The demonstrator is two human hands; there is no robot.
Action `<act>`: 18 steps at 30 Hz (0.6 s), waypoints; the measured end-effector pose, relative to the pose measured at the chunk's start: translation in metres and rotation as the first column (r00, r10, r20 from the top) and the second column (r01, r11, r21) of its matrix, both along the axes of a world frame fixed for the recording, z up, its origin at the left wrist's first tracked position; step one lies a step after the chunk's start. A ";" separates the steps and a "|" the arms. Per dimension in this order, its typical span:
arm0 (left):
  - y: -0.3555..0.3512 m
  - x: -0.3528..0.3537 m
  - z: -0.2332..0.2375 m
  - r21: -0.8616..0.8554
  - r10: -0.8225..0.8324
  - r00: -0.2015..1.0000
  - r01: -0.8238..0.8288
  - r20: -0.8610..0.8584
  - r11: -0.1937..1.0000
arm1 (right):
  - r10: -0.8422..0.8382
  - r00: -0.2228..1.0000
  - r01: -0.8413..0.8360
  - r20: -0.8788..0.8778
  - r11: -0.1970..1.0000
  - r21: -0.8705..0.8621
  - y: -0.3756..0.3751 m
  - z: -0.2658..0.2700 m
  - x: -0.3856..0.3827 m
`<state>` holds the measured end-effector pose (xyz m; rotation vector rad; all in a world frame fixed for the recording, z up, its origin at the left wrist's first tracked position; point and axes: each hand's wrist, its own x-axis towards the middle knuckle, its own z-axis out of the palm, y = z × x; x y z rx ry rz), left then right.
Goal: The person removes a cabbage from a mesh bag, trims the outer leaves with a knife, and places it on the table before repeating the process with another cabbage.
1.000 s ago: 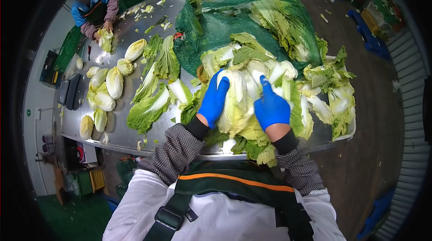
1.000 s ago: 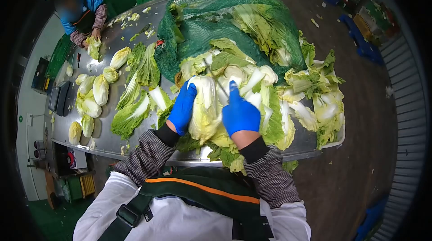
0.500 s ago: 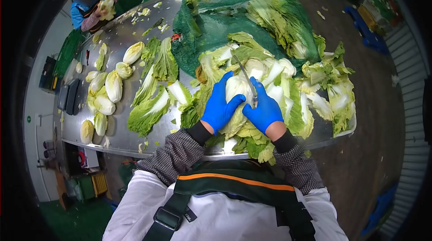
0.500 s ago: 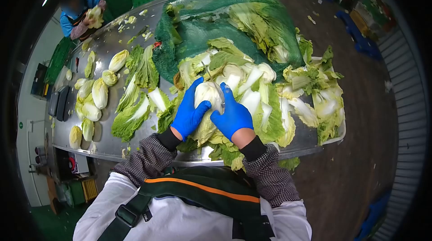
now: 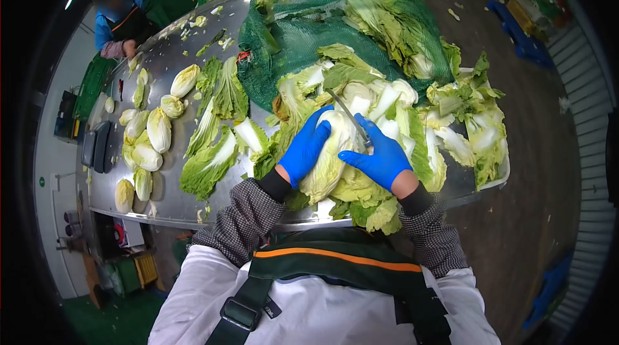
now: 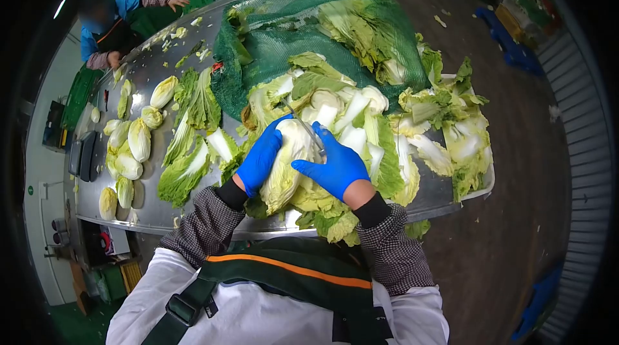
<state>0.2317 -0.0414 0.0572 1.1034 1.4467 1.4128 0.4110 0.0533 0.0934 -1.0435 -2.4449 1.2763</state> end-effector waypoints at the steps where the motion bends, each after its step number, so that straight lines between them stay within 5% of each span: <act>1: 0.002 -0.001 -0.006 0.002 0.011 0.998 -0.011 0.062 1.000 | -0.025 0.998 0.026 -0.056 1.000 0.007 -0.001 -0.009 -0.003; 4: 0.004 0.002 -0.009 -0.008 0.032 0.989 -0.031 0.145 0.999 | -0.072 0.997 0.068 -0.012 0.975 -0.211 0.000 0.003 -0.005; 8: 0.002 0.009 0.005 -0.058 0.032 0.995 -0.038 -0.099 0.998 | -0.115 0.993 0.116 0.026 0.993 -0.027 -0.006 -0.006 -0.010; 11: 0.005 0.004 -0.002 -0.024 0.006 0.998 -0.007 -0.056 1.000 | -0.164 0.980 0.145 0.113 0.977 0.157 -0.007 -0.011 -0.009; 13: -0.004 0.002 0.011 -0.174 -0.074 0.989 0.097 0.131 0.980 | -0.183 0.981 0.151 0.069 0.931 0.333 0.003 -0.021 -0.001; 14: -0.007 0.003 0.019 -0.239 -0.106 0.968 0.161 0.227 0.958 | -0.208 0.975 0.180 0.072 0.941 0.285 0.011 -0.026 0.002; 15: -0.006 0.003 0.025 -0.315 -0.044 0.813 0.274 0.580 0.908 | -0.233 0.969 0.209 0.080 0.949 0.235 0.023 -0.033 0.004; 18: -0.008 0.003 0.017 -0.163 0.016 0.382 0.357 0.924 0.920 | -0.230 0.972 0.234 -0.052 0.967 0.105 0.050 -0.057 0.013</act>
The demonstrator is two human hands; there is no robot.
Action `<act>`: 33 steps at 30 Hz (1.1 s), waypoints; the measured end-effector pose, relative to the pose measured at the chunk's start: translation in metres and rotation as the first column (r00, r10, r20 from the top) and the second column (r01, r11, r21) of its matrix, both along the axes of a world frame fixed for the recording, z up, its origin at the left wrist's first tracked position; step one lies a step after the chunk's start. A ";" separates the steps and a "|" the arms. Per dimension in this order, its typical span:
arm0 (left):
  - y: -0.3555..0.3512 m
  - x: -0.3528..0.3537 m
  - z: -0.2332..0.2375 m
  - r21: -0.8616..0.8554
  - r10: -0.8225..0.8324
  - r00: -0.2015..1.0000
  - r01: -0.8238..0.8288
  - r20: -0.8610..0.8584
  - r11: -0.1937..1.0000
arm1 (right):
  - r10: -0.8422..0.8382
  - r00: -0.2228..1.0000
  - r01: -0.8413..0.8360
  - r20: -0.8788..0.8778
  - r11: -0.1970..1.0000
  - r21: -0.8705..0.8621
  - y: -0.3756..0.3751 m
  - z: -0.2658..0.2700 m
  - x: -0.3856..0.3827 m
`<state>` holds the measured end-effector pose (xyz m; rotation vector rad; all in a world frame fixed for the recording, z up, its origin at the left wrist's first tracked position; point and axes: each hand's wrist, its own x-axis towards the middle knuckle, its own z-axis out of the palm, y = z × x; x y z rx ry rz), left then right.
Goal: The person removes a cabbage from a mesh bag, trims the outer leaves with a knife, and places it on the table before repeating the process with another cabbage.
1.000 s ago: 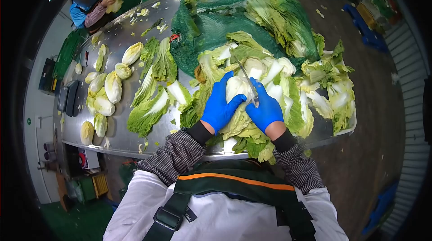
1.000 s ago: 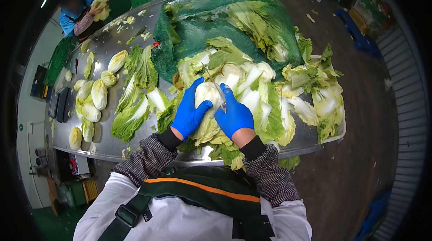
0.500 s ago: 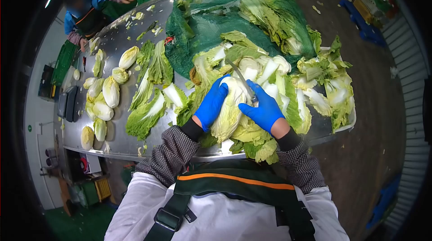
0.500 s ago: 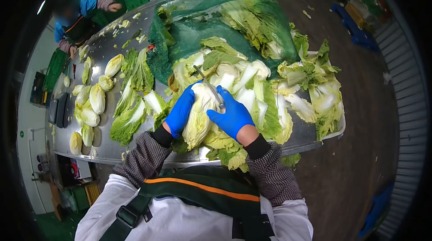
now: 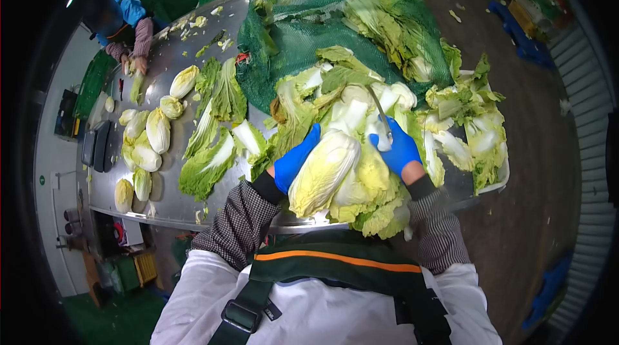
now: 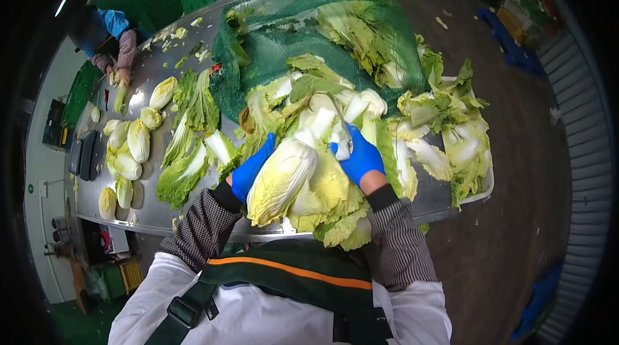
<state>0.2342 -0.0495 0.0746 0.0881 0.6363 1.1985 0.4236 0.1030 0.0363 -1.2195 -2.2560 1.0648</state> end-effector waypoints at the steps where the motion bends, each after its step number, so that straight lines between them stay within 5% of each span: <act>1: 0.001 0.001 0.007 -0.052 -0.032 0.999 0.032 -0.011 0.998 | 0.038 0.998 -0.037 -0.043 0.999 0.013 -0.009 0.024 0.000; 6: 0.005 0.001 -0.002 -0.011 -0.143 0.988 0.144 0.052 0.990 | 0.276 0.959 -0.281 0.060 0.912 0.300 -0.042 0.074 -0.008; 7: 0.005 0.002 -0.003 -0.011 -0.165 0.984 0.166 0.070 0.986 | 0.286 0.958 -0.255 -0.022 0.884 0.391 -0.041 0.065 -0.011; 10: 0.004 0.010 -0.013 0.008 -0.092 0.994 0.093 -0.061 0.996 | 0.242 0.958 -0.282 0.155 0.683 0.674 -0.042 0.054 -0.012; 11: -0.001 0.008 -0.012 -0.007 -0.135 0.990 0.136 0.035 0.991 | 0.166 0.978 -0.202 0.123 0.639 0.742 -0.040 0.051 -0.015; 14: -0.006 0.014 -0.010 -0.065 -0.102 0.991 0.096 -0.083 0.993 | -0.007 0.995 -0.048 0.101 0.846 0.531 -0.016 0.032 -0.013; 16: -0.004 0.015 0.001 -0.008 0.013 0.999 -0.014 -0.049 1.000 | -0.103 0.993 0.106 -0.064 0.993 0.041 0.003 0.018 0.000; 18: -0.004 0.014 0.009 -0.013 0.109 0.993 -0.110 -0.034 0.994 | -0.058 0.997 0.048 -0.041 0.978 -0.204 -0.006 0.042 0.008; 20: -0.001 0.012 0.005 -0.002 0.154 0.988 -0.154 -0.022 0.988 | 0.108 0.976 -0.146 -0.188 0.968 -0.203 -0.030 0.058 0.005; 21: 0.003 0.011 0.002 0.006 0.170 0.985 -0.170 -0.018 0.985 | 0.206 0.975 -0.215 -0.080 0.969 -0.124 -0.040 0.069 0.004; 24: 0.005 0.006 -0.007 0.015 0.179 0.981 -0.180 0.072 0.983 | 0.229 0.961 -0.246 -0.153 0.963 -0.105 -0.048 0.067 0.001; 28: 0.004 0.003 -0.011 0.038 0.092 0.988 -0.098 0.122 0.994 | 0.097 0.984 -0.114 0.152 0.987 0.112 -0.036 0.071 0.003; 32: 0.004 0.012 0.011 0.340 -0.088 0.976 0.015 0.201 0.940 | 0.000 0.979 -0.046 0.205 0.975 0.219 0.005 0.015 0.010; 33: 0.002 0.012 0.013 0.277 -0.009 0.980 -0.047 0.198 0.960 | 0.012 0.983 -0.054 0.183 0.972 0.228 0.001 0.024 0.006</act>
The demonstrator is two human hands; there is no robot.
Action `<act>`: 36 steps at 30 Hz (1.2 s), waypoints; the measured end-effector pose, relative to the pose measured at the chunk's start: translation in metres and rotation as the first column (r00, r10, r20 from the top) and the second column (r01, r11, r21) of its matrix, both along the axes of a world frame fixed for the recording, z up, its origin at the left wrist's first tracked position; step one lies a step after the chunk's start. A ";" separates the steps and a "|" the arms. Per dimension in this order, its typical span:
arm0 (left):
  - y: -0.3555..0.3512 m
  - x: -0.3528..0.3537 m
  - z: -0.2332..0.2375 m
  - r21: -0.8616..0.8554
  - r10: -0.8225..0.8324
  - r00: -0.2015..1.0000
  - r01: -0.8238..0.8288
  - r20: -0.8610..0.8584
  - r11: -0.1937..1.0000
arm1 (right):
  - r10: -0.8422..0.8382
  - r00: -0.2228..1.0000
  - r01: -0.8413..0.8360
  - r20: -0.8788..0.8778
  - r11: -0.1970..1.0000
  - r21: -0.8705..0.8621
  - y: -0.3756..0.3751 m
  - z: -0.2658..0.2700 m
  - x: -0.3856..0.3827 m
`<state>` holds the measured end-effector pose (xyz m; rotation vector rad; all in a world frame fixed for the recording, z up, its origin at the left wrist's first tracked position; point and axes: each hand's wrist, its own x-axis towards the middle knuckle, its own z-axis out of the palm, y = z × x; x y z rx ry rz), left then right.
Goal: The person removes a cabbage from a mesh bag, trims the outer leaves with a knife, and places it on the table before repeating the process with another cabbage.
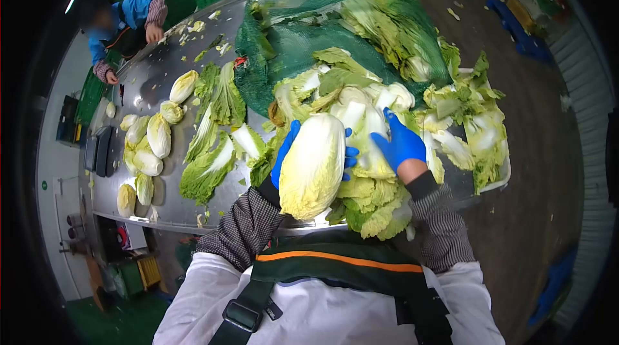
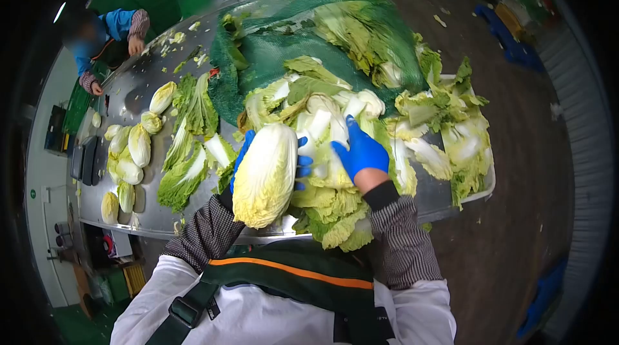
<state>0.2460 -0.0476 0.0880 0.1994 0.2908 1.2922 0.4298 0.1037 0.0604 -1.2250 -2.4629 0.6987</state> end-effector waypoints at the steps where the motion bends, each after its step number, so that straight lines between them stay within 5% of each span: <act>1: 0.001 0.000 0.000 -0.013 0.076 0.997 -0.076 0.020 0.997 | 0.015 1.000 -0.015 -0.021 1.000 0.003 -0.011 0.015 -0.004; 3: 0.007 -0.003 0.001 -0.039 0.221 0.974 -0.219 0.055 0.975 | 0.051 0.989 -0.077 -0.136 0.977 -0.197 -0.028 0.045 -0.014; 4: 0.007 -0.006 0.003 -0.048 0.216 0.975 -0.214 0.050 0.976 | 0.082 0.932 -0.182 -0.353 0.948 -0.262 -0.035 0.045 -0.022; 5: 0.005 -0.010 0.005 -0.059 0.209 0.977 -0.206 0.047 0.977 | 0.050 0.859 -0.326 -0.510 0.821 -0.469 -0.042 0.050 -0.029; 8: -0.002 -0.024 0.009 -0.057 0.179 0.983 -0.176 0.035 0.983 | -0.198 0.872 -0.319 -0.448 0.466 -0.826 -0.050 0.053 -0.044; 11: -0.024 -0.039 -0.003 -0.161 0.225 0.950 -0.261 -0.216 0.952 | -0.210 0.720 -0.371 -0.662 0.689 -0.622 -0.057 0.017 -0.067; 12: -0.038 -0.033 -0.012 -0.117 0.264 0.910 -0.315 -0.321 0.942 | -0.175 0.784 -0.308 -0.595 0.723 -0.618 -0.062 0.014 -0.076; 14: -0.058 -0.042 -0.006 -0.174 0.283 0.873 -0.375 -0.398 0.911 | -0.135 0.797 -0.346 -0.589 0.697 -0.628 -0.079 0.002 -0.092; 17: -0.093 -0.087 0.000 -0.270 0.361 0.806 -0.521 -0.470 0.810 | 0.011 0.901 -0.379 -0.433 0.505 -0.776 -0.095 0.029 -0.103; 21: -0.148 -0.210 -0.033 -0.212 0.573 0.744 -0.655 -0.343 0.725 | 0.307 0.894 -0.402 -0.327 0.872 -0.279 -0.104 0.009 -0.107; 25: -0.215 -0.349 -0.055 -0.126 0.750 0.462 -0.878 -0.473 0.461 | 0.400 0.908 -0.417 -0.123 0.894 -0.164 -0.114 0.005 -0.104; 28: -0.221 -0.375 -0.016 -0.331 0.831 0.243 -0.941 -0.500 0.076 | 0.514 0.851 -0.520 0.106 0.853 0.045 -0.120 0.000 -0.107; 29: -0.209 -0.367 -0.010 -0.305 0.799 0.235 -0.950 -0.554 0.068 | 0.528 0.831 -0.540 0.175 0.841 0.022 -0.124 0.002 -0.110; 31: -0.175 -0.351 -0.027 0.011 0.609 0.169 -0.960 -0.775 0.281 | 0.522 0.784 -0.518 0.336 0.848 -0.110 -0.131 0.004 -0.115; 33: -0.113 -0.316 -0.043 -0.032 0.414 0.288 -0.851 -0.863 0.525 | 0.499 0.802 -0.494 0.328 0.863 -0.105 -0.132 -0.027 -0.107; 35: -0.043 -0.239 -0.029 0.012 0.143 0.135 -0.685 -0.980 0.729 | 0.455 0.833 -0.439 0.314 0.890 -0.125 -0.129 -0.045 -0.094; 36: -0.012 -0.216 -0.045 0.136 0.248 0.128 -0.563 -0.960 0.815 | 0.399 0.858 -0.378 0.325 0.917 -0.127 -0.129 -0.052 -0.087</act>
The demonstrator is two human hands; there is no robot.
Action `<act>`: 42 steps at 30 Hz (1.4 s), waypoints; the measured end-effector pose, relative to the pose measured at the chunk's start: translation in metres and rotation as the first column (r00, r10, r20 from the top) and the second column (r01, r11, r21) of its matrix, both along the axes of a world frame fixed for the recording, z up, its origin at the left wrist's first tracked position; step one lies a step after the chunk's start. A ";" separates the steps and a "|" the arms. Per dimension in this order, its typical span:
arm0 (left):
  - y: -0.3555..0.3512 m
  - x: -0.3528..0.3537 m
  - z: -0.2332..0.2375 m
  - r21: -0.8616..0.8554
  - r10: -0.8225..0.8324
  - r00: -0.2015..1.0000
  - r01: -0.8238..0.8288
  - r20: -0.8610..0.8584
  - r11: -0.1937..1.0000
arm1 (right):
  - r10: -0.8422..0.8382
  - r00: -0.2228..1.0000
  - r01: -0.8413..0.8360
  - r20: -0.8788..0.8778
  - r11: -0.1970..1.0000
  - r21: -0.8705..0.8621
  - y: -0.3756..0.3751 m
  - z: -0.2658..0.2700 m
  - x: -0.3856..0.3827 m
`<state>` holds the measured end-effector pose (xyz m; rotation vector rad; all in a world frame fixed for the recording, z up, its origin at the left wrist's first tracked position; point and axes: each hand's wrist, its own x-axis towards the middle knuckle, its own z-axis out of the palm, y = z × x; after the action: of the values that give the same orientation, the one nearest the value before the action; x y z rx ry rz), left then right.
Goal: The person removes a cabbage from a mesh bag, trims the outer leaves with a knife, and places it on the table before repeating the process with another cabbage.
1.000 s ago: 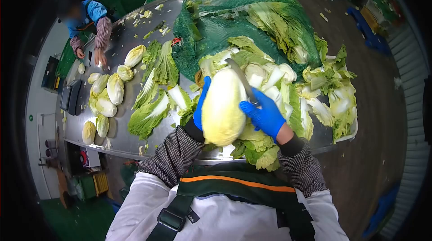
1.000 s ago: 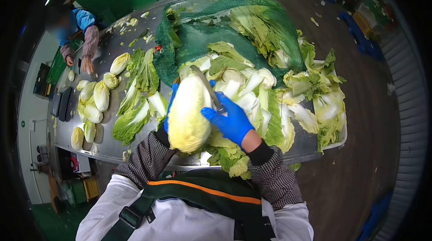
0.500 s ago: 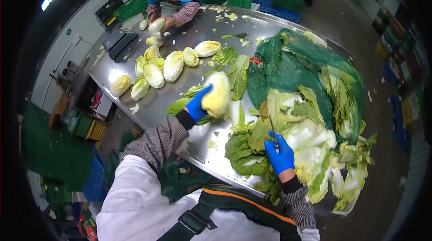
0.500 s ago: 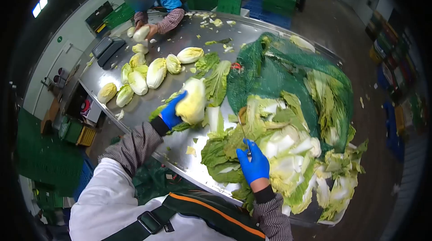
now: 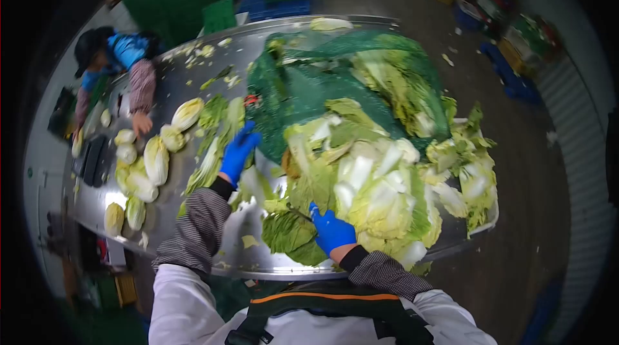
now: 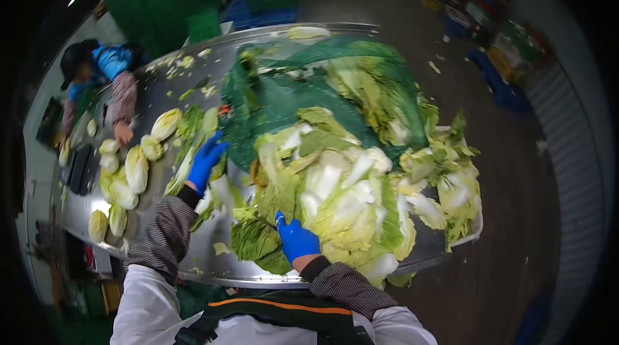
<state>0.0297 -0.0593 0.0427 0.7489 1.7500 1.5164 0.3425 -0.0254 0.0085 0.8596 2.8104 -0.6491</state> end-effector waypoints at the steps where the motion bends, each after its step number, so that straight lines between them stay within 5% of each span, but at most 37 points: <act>1: 0.030 0.019 -0.020 0.125 -0.145 0.988 0.149 -0.046 0.981 | -0.029 1.000 0.029 0.005 1.000 0.003 0.003 -0.007 0.011; 9: 0.232 0.120 0.002 0.084 -0.344 0.938 0.347 -0.050 0.934 | -0.205 0.979 0.204 -0.016 0.978 -0.033 0.051 -0.012 0.108; 12: 0.298 0.126 -0.017 -0.009 -0.301 0.936 0.307 0.185 0.952 | -0.221 0.975 0.222 0.024 0.967 -0.125 0.083 0.002 0.144; 14: 0.347 0.122 -0.048 -0.076 -0.197 0.917 0.237 0.348 0.969 | -0.142 0.989 0.129 -0.036 0.959 -0.251 0.107 0.013 0.163; 17: 0.398 0.145 -0.037 -0.326 0.156 0.943 -0.055 0.293 0.944 | -0.037 0.995 -0.001 -0.097 0.930 -0.367 0.128 0.015 0.176; 18: 0.422 0.140 -0.055 -0.349 0.165 0.921 -0.034 0.353 0.936 | -0.033 0.992 -0.017 -0.120 0.920 -0.393 0.127 0.004 0.177; 20: 0.456 0.153 -0.049 -0.519 0.298 0.920 -0.131 0.254 0.844 | -0.003 0.988 -0.057 -0.151 0.919 -0.389 0.123 -0.017 0.173; 22: 0.505 0.144 -0.099 -0.631 0.473 0.860 -0.261 0.192 0.731 | -0.004 0.991 -0.050 -0.136 0.918 -0.393 0.123 -0.017 0.168; 25: 0.489 0.149 -0.100 -0.399 0.435 0.841 -0.296 0.322 0.868 | -0.047 0.951 -0.044 -0.306 0.957 -0.286 0.121 -0.038 0.172; 26: 0.478 0.151 -0.094 -0.369 0.418 0.883 -0.323 0.213 0.872 | -0.056 0.966 -0.039 -0.252 0.934 -0.355 0.123 -0.040 0.174; 29: 0.458 0.106 -0.127 -0.165 0.248 0.937 -0.211 0.248 0.963 | -0.011 0.980 -0.078 -0.196 0.894 -0.440 0.134 -0.012 0.169; 30: 0.428 0.115 -0.090 -0.048 0.167 0.940 -0.160 0.299 0.986 | -0.024 0.984 -0.059 -0.176 0.889 -0.454 0.135 -0.005 0.167; 31: 0.417 0.099 -0.094 -0.170 0.220 0.926 -0.175 0.306 0.970 | -0.034 0.988 -0.041 -0.153 0.885 -0.464 0.136 0.001 0.166; 33: 0.395 0.056 -0.124 -0.091 0.001 0.820 0.062 0.573 0.994 | -0.032 0.994 -0.020 -0.103 0.881 -0.472 0.137 0.009 0.166; 35: 0.348 0.047 -0.096 -0.108 -0.117 0.811 0.216 0.574 0.970 | -0.013 0.999 -0.012 -0.051 0.880 -0.476 0.136 0.009 0.166; 37: 0.291 0.045 -0.032 -0.318 -0.045 0.884 0.214 0.465 0.924 | -0.047 0.995 0.001 -0.088 0.887 -0.462 0.130 0.005 0.168; 39: 0.260 -0.039 -0.091 -0.541 -0.235 0.971 0.216 0.035 0.812 | -0.056 0.996 0.017 -0.072 0.891 -0.453 0.130 0.003 0.165; 40: 0.249 -0.037 -0.080 -0.562 -0.146 0.959 -0.016 -0.243 0.827 | -0.058 0.995 0.018 -0.076 0.893 -0.451 0.128 0.000 0.164; 41: 0.237 -0.034 -0.068 -0.515 -0.060 0.863 -0.243 -0.502 0.822 | -0.052 0.996 0.014 -0.073 0.895 -0.445 0.128 0.000 0.163; 42: 0.237 -0.032 -0.056 -0.422 -0.106 0.725 -0.270 -0.681 0.865 | -0.046 0.997 0.011 -0.070 0.899 -0.438 0.128 0.001 0.161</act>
<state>-0.0022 0.1773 -0.0131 1.0399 2.6254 0.7625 0.5038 0.1025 0.0091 0.7972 2.5515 -1.2817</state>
